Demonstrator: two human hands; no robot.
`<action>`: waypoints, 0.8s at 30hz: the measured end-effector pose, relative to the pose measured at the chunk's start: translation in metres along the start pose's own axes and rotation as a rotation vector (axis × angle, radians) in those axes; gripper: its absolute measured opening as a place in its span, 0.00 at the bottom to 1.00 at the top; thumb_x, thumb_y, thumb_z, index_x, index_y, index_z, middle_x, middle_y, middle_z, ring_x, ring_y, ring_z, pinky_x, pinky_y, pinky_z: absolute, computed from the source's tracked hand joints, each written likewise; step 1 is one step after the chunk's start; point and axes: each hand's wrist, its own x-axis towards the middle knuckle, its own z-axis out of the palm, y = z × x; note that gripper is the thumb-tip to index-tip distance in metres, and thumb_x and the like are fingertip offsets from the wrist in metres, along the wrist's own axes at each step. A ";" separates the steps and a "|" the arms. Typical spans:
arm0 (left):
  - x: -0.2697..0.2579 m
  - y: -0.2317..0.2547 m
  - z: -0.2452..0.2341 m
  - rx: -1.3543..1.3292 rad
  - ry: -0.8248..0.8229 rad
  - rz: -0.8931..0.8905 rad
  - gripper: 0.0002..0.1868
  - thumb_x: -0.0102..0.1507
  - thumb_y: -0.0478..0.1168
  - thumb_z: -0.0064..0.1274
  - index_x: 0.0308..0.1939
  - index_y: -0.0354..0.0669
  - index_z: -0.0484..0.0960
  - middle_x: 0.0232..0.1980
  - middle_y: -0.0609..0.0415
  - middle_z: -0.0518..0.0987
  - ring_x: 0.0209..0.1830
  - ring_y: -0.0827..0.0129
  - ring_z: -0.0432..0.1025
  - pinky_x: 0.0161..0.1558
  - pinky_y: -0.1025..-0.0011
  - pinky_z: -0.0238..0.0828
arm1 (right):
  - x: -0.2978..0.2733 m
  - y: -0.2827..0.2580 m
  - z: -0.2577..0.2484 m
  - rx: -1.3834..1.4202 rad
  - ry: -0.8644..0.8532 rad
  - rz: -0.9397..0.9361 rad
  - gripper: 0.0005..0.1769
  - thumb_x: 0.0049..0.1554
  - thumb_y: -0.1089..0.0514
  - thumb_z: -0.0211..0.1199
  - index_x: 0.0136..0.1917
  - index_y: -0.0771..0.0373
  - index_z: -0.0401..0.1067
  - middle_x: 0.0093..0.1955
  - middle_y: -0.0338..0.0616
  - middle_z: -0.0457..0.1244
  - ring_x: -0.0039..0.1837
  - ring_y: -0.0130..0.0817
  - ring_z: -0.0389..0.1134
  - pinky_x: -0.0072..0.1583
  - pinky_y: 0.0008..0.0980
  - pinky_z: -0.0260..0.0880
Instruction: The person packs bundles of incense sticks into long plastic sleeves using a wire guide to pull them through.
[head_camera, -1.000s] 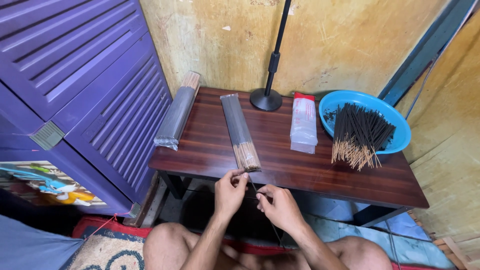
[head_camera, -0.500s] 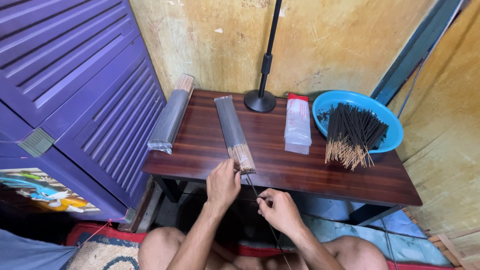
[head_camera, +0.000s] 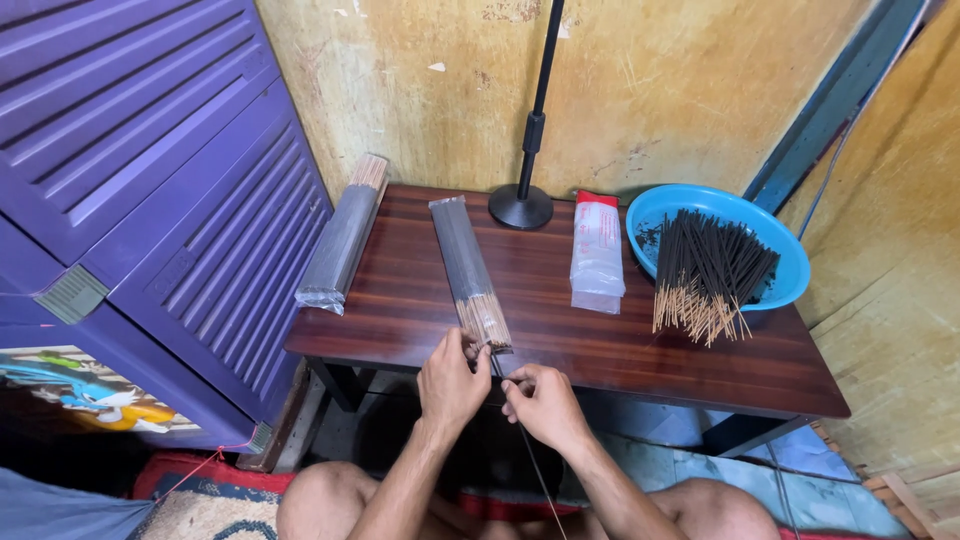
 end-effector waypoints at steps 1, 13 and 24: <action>0.000 0.007 -0.005 0.001 0.000 0.000 0.09 0.61 0.41 0.57 0.42 0.44 0.76 0.31 0.59 0.80 0.23 0.69 0.77 0.24 0.69 0.74 | 0.001 -0.002 0.001 0.001 -0.001 0.000 0.12 0.57 0.63 0.61 0.51 0.72 0.79 0.29 0.44 0.71 0.29 0.27 0.71 0.34 0.23 0.71; 0.009 0.012 0.000 -0.078 -0.282 -0.412 0.18 0.64 0.52 0.52 0.32 0.44 0.88 0.26 0.53 0.84 0.25 0.59 0.78 0.32 0.64 0.76 | -0.024 0.008 0.003 0.207 -0.062 0.096 0.20 0.56 0.65 0.64 0.60 0.78 0.74 0.33 0.52 0.72 0.34 0.33 0.75 0.36 0.25 0.77; 0.005 0.010 -0.004 0.001 -0.397 -0.370 0.18 0.63 0.53 0.52 0.32 0.45 0.86 0.27 0.53 0.83 0.28 0.60 0.78 0.35 0.64 0.76 | -0.006 0.010 0.016 0.248 -0.020 0.053 0.13 0.59 0.66 0.61 0.54 0.76 0.77 0.31 0.51 0.71 0.30 0.32 0.71 0.34 0.25 0.72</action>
